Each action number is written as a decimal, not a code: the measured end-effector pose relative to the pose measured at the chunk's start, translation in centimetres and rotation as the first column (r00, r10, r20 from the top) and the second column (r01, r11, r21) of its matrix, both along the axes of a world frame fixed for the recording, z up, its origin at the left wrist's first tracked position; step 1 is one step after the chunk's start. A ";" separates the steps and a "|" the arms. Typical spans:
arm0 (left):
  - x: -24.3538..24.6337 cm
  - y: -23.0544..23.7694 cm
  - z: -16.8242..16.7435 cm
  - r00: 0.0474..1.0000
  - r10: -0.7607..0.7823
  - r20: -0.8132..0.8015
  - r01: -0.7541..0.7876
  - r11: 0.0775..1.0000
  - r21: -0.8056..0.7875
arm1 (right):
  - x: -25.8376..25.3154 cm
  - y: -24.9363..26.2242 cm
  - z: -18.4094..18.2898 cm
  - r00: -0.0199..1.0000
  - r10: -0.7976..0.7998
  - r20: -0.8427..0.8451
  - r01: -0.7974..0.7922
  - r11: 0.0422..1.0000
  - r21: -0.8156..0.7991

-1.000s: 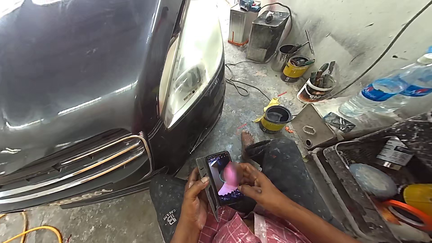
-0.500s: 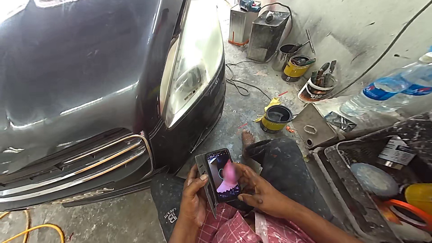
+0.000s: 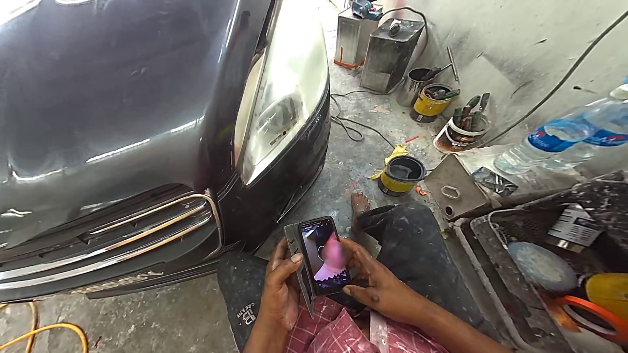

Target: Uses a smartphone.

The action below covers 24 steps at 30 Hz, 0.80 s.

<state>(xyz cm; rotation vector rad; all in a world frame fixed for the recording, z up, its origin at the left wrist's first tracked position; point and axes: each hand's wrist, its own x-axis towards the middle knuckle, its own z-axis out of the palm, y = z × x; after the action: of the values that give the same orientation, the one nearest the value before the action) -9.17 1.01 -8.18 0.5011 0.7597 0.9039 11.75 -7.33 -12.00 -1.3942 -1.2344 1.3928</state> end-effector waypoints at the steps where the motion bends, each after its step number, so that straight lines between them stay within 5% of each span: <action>1: 0.0 0.0 0.0 1.000 0.000 0.003 0.000 1.000 0.001 | 0.0 0.0 0.0 1.000 0.002 0.003 -0.002 1.000 -0.002; 24: 0.3 0.2 0.2 0.999 -0.008 -0.032 0.008 1.000 -0.024 | 0.0 -0.1 0.0 1.000 0.002 -0.030 -0.003 1.000 -0.023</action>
<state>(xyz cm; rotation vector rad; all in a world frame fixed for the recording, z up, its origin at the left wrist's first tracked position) -8.90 1.21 -7.98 0.4985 0.7961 0.8803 11.77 -7.47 -12.04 -1.3825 -1.2045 1.4291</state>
